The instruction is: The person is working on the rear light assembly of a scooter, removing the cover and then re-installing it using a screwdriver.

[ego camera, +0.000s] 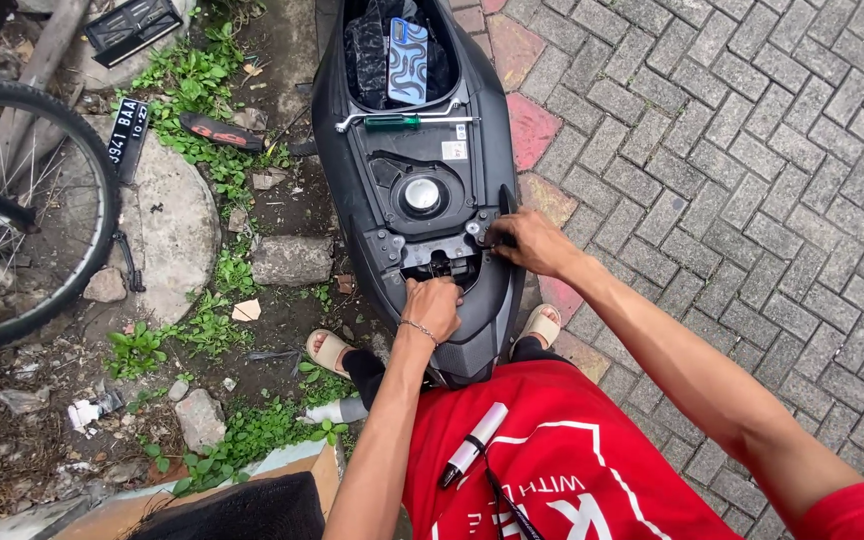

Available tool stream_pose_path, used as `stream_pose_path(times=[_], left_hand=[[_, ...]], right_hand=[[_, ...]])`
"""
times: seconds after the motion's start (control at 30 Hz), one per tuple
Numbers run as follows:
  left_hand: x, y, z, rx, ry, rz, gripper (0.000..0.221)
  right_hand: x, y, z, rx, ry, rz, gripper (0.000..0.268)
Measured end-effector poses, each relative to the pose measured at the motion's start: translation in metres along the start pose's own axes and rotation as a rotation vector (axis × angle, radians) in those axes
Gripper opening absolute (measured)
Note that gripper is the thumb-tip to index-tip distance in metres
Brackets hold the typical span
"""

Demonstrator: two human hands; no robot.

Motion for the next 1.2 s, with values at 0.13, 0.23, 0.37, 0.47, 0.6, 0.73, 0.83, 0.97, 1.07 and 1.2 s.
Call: stream_pose_path(times=[0.13,0.23,0.37,0.47,0.6,0.73,0.83,0.97,1.07,1.2], left_hand=[[0.001,0.001,0.005,0.011,-0.001,-0.011,0.015],[0.003,0.001,0.004,0.04,-0.005,-0.012,0.017],[0.002,0.001,-0.006,0.009,-0.009,-0.004,0.016],[0.001,0.001,-0.011,0.011,0.031,-0.021,0.016],[0.003,0.0,0.006,0.019,0.061,-0.015,0.012],[0.0,-0.002,-0.01,0.051,0.082,0.001,0.009],[-0.003,-0.002,-0.011,0.024,0.067,0.02,0.009],[-0.002,-0.004,-0.007,0.045,0.083,0.018,0.007],[-0.003,-0.004,-0.012,0.095,0.088,-0.002,0.007],[-0.006,-0.006,-0.014,0.082,0.088,0.008,0.011]], right_hand=[[-0.003,-0.006,0.001,0.044,-0.012,0.032,0.018],[-0.002,-0.006,-0.003,0.065,-0.026,-0.029,0.02],[-0.004,-0.011,-0.012,0.108,-0.056,-0.045,0.021],[-0.008,-0.004,-0.021,0.139,-0.081,-0.065,0.019],[-0.018,0.024,-0.028,0.181,-0.11,-0.188,0.023],[-0.021,0.047,-0.035,0.047,-0.149,-0.269,0.025],[-0.021,0.035,-0.036,0.025,-0.165,-0.276,0.024],[-0.02,0.025,-0.026,-0.015,-0.168,-0.312,0.027],[-0.018,0.024,-0.026,-0.031,-0.181,-0.378,0.021],[-0.022,0.029,-0.025,0.046,-0.189,-0.404,0.018]])
Point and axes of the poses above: each hand's wrist, its own x-axis away from the middle knuckle, its own z-axis out of the back of the hand, y = z × x, the point moved 10 cm from there along -x, towards the middle knuckle, and after that the axes turned 14 degrees about -x, right-handed, at the moved point
